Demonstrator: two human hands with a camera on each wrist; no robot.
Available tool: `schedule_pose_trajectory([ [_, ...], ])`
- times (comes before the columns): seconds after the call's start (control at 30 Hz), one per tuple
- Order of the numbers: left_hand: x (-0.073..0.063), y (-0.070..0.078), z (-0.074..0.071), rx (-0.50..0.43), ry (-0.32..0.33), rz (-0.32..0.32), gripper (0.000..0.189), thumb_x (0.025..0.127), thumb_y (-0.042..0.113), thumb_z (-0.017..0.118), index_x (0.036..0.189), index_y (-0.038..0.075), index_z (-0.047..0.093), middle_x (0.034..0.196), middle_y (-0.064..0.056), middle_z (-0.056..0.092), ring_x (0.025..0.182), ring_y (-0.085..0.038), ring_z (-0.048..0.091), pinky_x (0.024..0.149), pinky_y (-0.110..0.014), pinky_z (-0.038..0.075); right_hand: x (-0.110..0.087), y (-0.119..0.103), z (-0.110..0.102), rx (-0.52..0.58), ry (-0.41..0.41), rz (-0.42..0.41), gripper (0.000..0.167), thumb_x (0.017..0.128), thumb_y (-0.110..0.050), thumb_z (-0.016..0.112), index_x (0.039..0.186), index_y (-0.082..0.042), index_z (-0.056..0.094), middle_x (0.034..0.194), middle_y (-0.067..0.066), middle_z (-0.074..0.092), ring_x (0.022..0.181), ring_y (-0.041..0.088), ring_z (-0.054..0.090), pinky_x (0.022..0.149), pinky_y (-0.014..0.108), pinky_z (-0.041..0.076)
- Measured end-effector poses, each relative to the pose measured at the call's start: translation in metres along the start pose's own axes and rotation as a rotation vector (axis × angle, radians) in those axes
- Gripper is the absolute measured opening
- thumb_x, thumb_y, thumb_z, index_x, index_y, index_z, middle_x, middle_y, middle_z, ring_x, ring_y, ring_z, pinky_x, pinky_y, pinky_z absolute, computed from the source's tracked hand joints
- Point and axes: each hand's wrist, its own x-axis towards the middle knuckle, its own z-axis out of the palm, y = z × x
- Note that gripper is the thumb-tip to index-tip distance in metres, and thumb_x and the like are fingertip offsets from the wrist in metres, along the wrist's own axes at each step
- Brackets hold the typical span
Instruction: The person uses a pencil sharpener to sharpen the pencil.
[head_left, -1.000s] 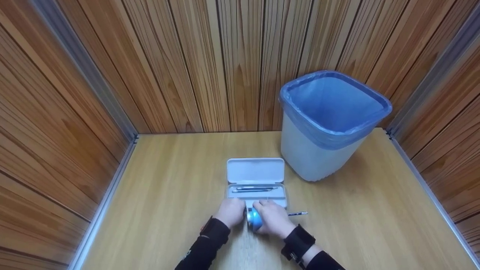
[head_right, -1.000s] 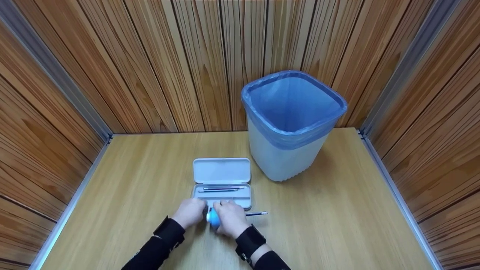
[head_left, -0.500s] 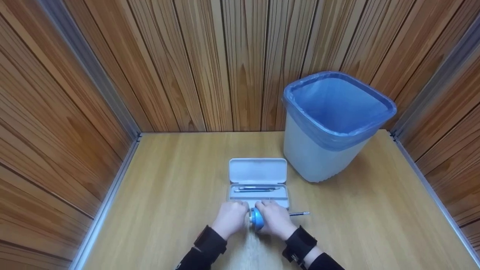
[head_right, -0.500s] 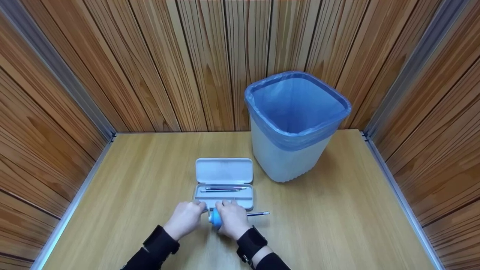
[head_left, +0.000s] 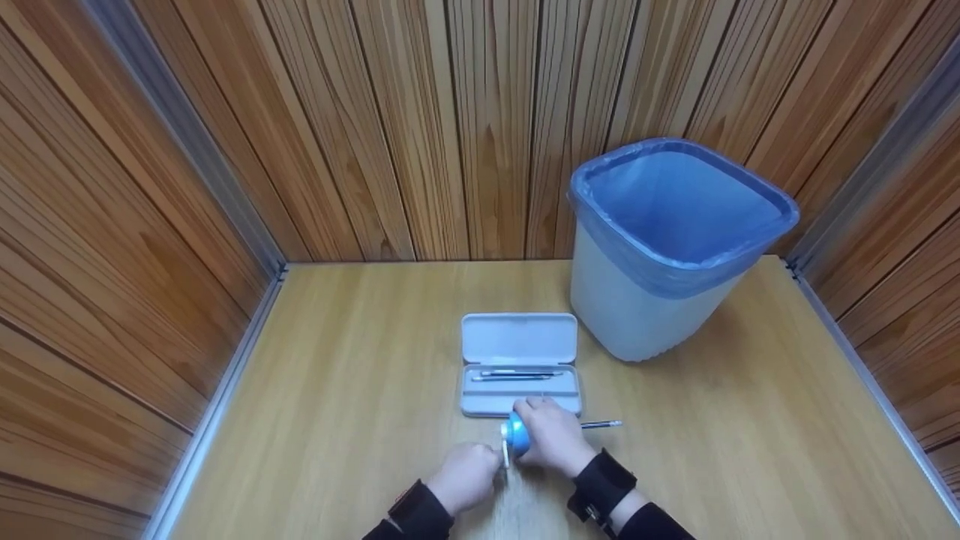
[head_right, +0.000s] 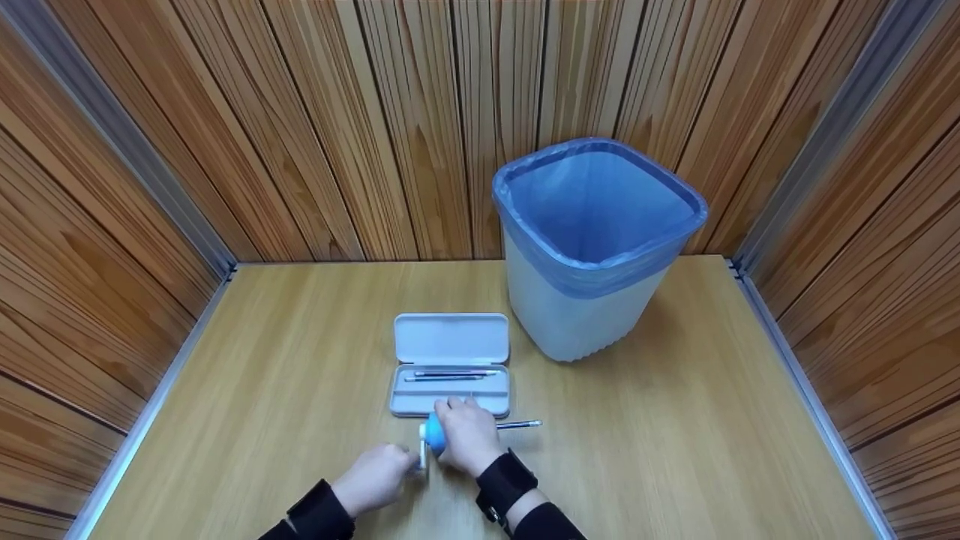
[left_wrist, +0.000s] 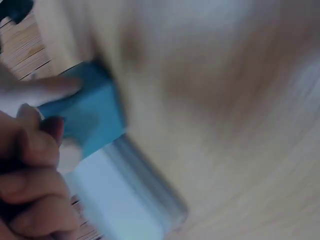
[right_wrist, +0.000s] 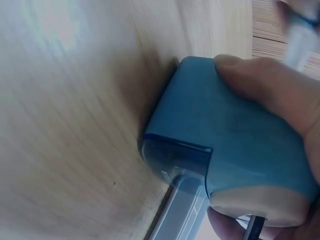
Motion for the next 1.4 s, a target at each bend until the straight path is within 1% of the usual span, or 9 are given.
schedule_pose_trajectory([
  [0.1, 0.009, -0.009, 0.010, -0.104, -0.072, -0.077, 0.012, 0.080, 0.010, 0.073, 0.072, 0.012, 0.065, 0.063, 0.004, 0.058, 0.055, -0.011, 0.044, 0.056, -0.026, 0.041, 0.000, -0.001, 0.000, -0.014, 0.026, -0.026, 0.057, 0.060, -0.031, 0.090, 0.106, -0.013, 0.061, 0.098, 0.004, 0.066, 0.089, 0.024, 0.062, 0.075, 0.039, 0.054],
  [0.23, 0.022, -0.022, 0.015, -0.134, -0.098, -0.136, 0.010, 0.077, 0.009, 0.074, 0.072, 0.013, 0.066, 0.065, 0.004, 0.059, 0.057, -0.012, 0.045, 0.059, -0.028, 0.044, 0.000, -0.002, 0.000, -0.011, 0.004, -0.032, 0.057, 0.061, -0.033, 0.090, 0.106, -0.014, 0.060, 0.100, 0.004, 0.066, 0.090, 0.024, 0.062, 0.075, 0.039, 0.054],
  [0.37, 0.032, -0.031, 0.014, -0.091, -0.078, -0.156, 0.011, 0.073, 0.004, 0.072, 0.071, 0.013, 0.066, 0.067, 0.002, 0.063, 0.058, -0.013, 0.048, 0.060, -0.031, 0.046, 0.002, -0.004, 0.000, 0.007, -0.040, -0.020, 0.059, 0.064, -0.034, 0.089, 0.112, -0.014, 0.061, 0.106, 0.006, 0.067, 0.094, 0.026, 0.062, 0.078, 0.041, 0.054],
  [0.6, 0.039, -0.039, 0.010, -0.017, -0.032, -0.163, 0.010, 0.078, 0.006, 0.067, 0.069, 0.010, 0.065, 0.065, 0.000, 0.062, 0.058, -0.014, 0.049, 0.062, -0.032, 0.048, 0.000, -0.007, 0.003, 0.027, -0.049, -0.011, 0.061, 0.065, -0.035, 0.088, 0.116, -0.014, 0.061, 0.107, 0.006, 0.067, 0.097, 0.027, 0.061, 0.081, 0.042, 0.055],
  [0.77, 0.045, -0.038, -0.008, -0.105, -0.071, -0.278, 0.009, 0.084, 0.004, 0.064, 0.077, 0.010, 0.067, 0.068, 0.001, 0.057, 0.063, -0.014, 0.048, 0.065, -0.031, 0.047, -0.001, -0.009, 0.005, 0.049, -0.082, 0.000, 0.064, 0.066, -0.035, 0.087, 0.120, -0.014, 0.060, 0.112, 0.007, 0.067, 0.102, 0.027, 0.062, 0.086, 0.044, 0.055],
  [0.9, 0.047, -0.031, -0.033, -0.147, -0.076, -0.309, 0.005, 0.084, 0.006, 0.068, 0.083, 0.010, 0.070, 0.068, 0.001, 0.055, 0.063, -0.015, 0.048, 0.063, -0.030, 0.043, -0.001, -0.008, 0.004, 0.050, -0.082, 0.017, 0.066, 0.066, -0.033, 0.088, 0.122, -0.012, 0.060, 0.115, 0.009, 0.067, 0.104, 0.030, 0.062, 0.088, 0.046, 0.055],
  [1.07, 0.037, -0.020, -0.045, -0.047, -0.016, -0.179, 0.007, 0.082, 0.005, 0.073, 0.088, 0.009, 0.074, 0.069, 0.001, 0.063, 0.060, -0.011, 0.051, 0.062, -0.026, 0.047, -0.003, -0.006, 0.004, 0.028, -0.046, 0.015, 0.064, 0.064, -0.033, 0.089, 0.118, -0.012, 0.061, 0.111, 0.008, 0.067, 0.101, 0.029, 0.063, 0.084, 0.045, 0.055],
  [1.2, 0.024, -0.016, -0.042, 0.046, 0.093, -0.067, 0.008, 0.078, 0.003, 0.072, 0.084, 0.009, 0.074, 0.066, 0.000, 0.065, 0.055, -0.009, 0.050, 0.056, -0.023, 0.045, -0.003, -0.005, 0.006, 0.036, -0.034, 0.004, 0.060, 0.064, -0.035, 0.089, 0.113, -0.015, 0.060, 0.105, 0.005, 0.067, 0.095, 0.026, 0.062, 0.079, 0.042, 0.055],
  [1.4, 0.008, -0.007, -0.035, 0.095, 0.172, 0.035, 0.008, 0.075, 0.005, 0.070, 0.082, 0.008, 0.072, 0.065, 0.000, 0.065, 0.053, -0.011, 0.052, 0.052, -0.024, 0.042, -0.002, -0.004, 0.003, 0.050, -0.021, 0.013, 0.059, 0.064, -0.033, 0.088, 0.113, -0.015, 0.061, 0.105, 0.004, 0.067, 0.096, 0.025, 0.061, 0.081, 0.042, 0.054],
])
